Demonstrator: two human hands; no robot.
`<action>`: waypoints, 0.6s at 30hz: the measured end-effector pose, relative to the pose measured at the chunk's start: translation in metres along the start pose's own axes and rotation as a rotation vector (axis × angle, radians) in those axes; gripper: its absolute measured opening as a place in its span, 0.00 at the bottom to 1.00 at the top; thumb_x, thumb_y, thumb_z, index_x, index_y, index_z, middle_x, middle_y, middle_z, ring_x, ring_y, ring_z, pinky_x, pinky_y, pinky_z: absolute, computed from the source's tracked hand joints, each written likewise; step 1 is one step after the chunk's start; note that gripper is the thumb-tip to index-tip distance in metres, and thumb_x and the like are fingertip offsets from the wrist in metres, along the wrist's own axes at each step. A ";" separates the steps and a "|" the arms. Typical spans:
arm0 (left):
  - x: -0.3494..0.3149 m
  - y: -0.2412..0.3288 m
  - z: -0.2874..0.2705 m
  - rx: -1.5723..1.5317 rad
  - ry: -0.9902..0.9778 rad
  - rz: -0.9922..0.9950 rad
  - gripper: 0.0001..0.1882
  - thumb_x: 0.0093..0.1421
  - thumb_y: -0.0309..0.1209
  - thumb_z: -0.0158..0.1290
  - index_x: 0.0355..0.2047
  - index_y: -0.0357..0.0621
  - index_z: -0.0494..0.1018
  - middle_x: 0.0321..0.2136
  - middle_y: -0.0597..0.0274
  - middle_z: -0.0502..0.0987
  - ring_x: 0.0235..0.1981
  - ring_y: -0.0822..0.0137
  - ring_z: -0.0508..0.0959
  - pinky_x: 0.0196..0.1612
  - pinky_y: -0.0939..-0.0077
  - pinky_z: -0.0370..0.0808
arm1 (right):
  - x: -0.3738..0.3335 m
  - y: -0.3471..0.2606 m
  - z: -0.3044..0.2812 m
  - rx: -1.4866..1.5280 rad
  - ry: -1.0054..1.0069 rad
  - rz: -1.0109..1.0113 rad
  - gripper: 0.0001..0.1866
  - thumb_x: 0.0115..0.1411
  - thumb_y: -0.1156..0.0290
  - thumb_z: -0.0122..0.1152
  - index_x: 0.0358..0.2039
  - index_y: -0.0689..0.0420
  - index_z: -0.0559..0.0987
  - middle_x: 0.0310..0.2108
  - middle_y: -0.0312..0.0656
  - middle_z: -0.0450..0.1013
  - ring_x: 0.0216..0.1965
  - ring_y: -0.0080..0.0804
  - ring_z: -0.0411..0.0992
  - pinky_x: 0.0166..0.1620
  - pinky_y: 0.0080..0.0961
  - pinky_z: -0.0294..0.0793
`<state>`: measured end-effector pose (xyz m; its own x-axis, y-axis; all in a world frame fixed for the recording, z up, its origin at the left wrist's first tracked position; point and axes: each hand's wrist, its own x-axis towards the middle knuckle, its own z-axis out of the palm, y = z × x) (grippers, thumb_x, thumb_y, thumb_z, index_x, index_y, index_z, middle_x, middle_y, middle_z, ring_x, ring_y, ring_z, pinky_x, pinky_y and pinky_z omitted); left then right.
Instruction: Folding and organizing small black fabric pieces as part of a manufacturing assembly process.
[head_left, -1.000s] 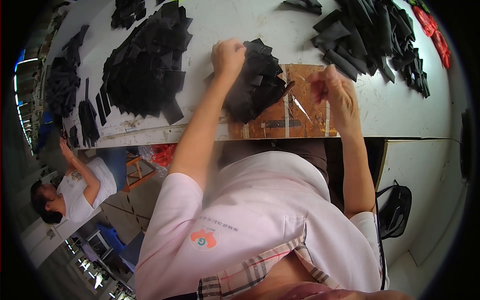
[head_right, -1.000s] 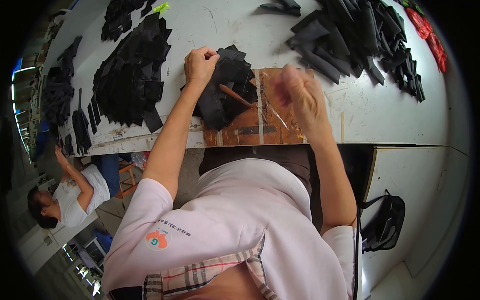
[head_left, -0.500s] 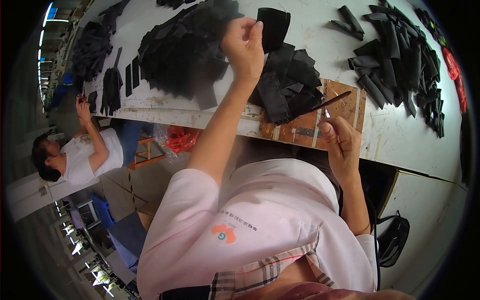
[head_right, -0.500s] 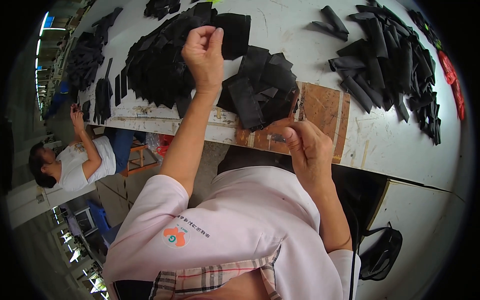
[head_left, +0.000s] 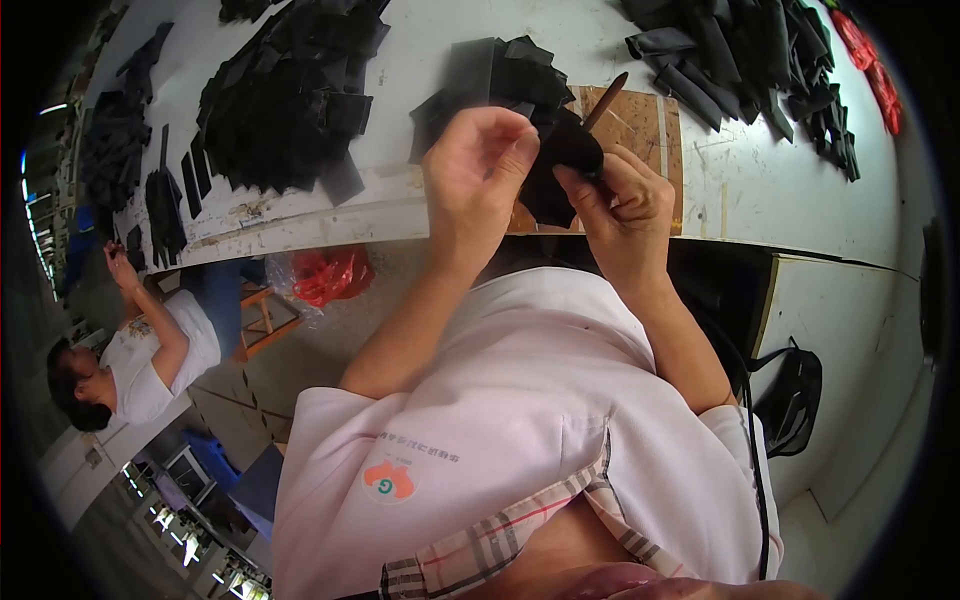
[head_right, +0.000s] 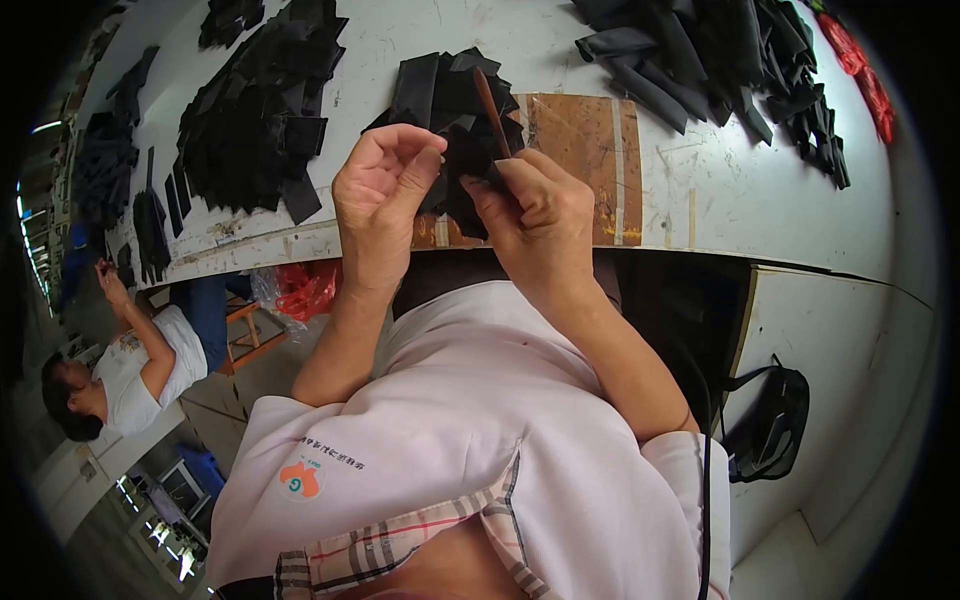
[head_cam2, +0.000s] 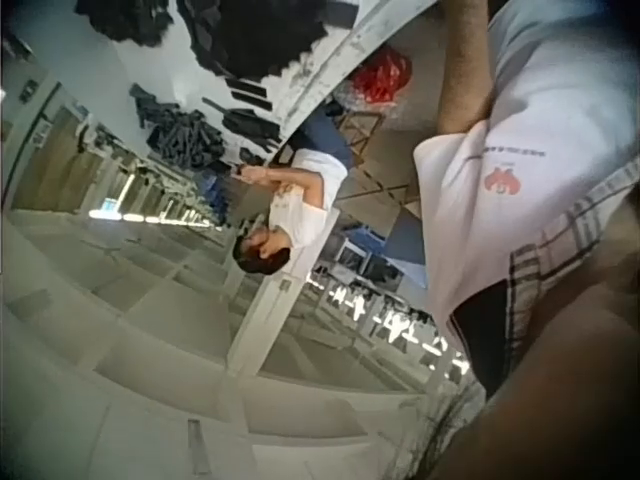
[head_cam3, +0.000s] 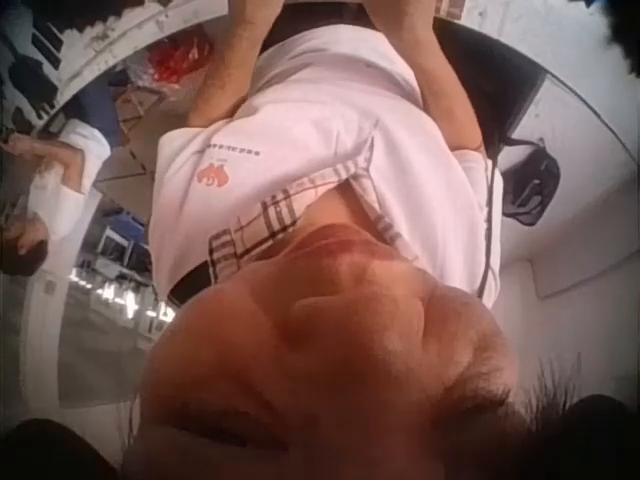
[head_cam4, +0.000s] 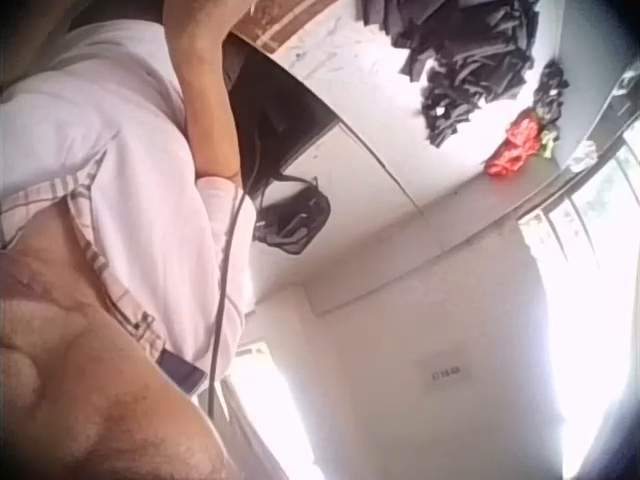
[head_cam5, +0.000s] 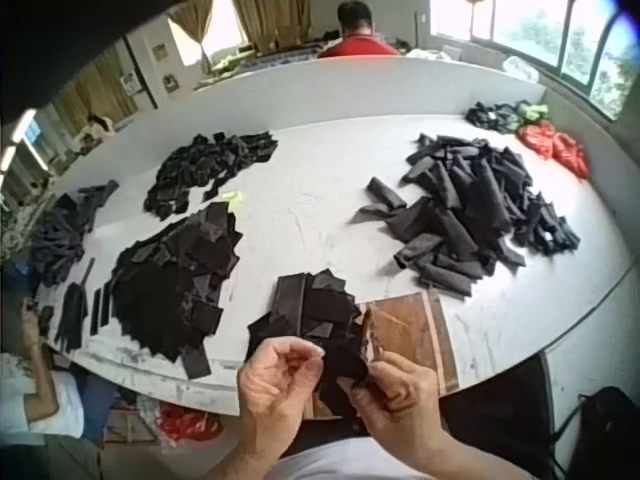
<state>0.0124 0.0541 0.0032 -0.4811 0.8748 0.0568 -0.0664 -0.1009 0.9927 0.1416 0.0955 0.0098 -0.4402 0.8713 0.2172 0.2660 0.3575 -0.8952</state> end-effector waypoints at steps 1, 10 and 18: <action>-0.004 -0.001 0.000 -0.002 -0.002 -0.004 0.06 0.51 0.24 0.53 0.29 0.37 0.68 0.24 0.66 0.71 0.25 0.78 0.69 0.30 0.85 0.68 | 0.001 -0.002 -0.001 -0.105 0.034 -0.016 0.06 0.42 0.79 0.61 0.18 0.61 0.71 0.14 0.39 0.62 0.15 0.30 0.63 0.18 0.23 0.60; -0.017 0.019 -0.004 -0.158 -0.068 -0.512 0.10 0.53 0.35 0.49 0.29 0.40 0.70 0.23 0.65 0.72 0.23 0.75 0.72 0.25 0.84 0.68 | -0.003 0.019 -0.004 -0.427 0.034 -0.348 0.12 0.32 0.78 0.62 0.21 0.57 0.71 0.19 0.35 0.65 0.21 0.31 0.65 0.21 0.24 0.64; -0.014 0.006 -0.016 -0.308 -0.106 -0.735 0.06 0.50 0.29 0.47 0.26 0.39 0.70 0.21 0.64 0.73 0.21 0.74 0.72 0.22 0.83 0.67 | -0.005 0.029 -0.005 -0.725 0.006 -0.601 0.11 0.33 0.74 0.55 0.22 0.58 0.72 0.22 0.35 0.64 0.23 0.28 0.64 0.23 0.22 0.64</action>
<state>0.0049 0.0342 0.0067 -0.1356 0.8070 -0.5748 -0.5794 0.4061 0.7067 0.1563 0.1031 -0.0152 -0.6734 0.4737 0.5675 0.4655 0.8681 -0.1724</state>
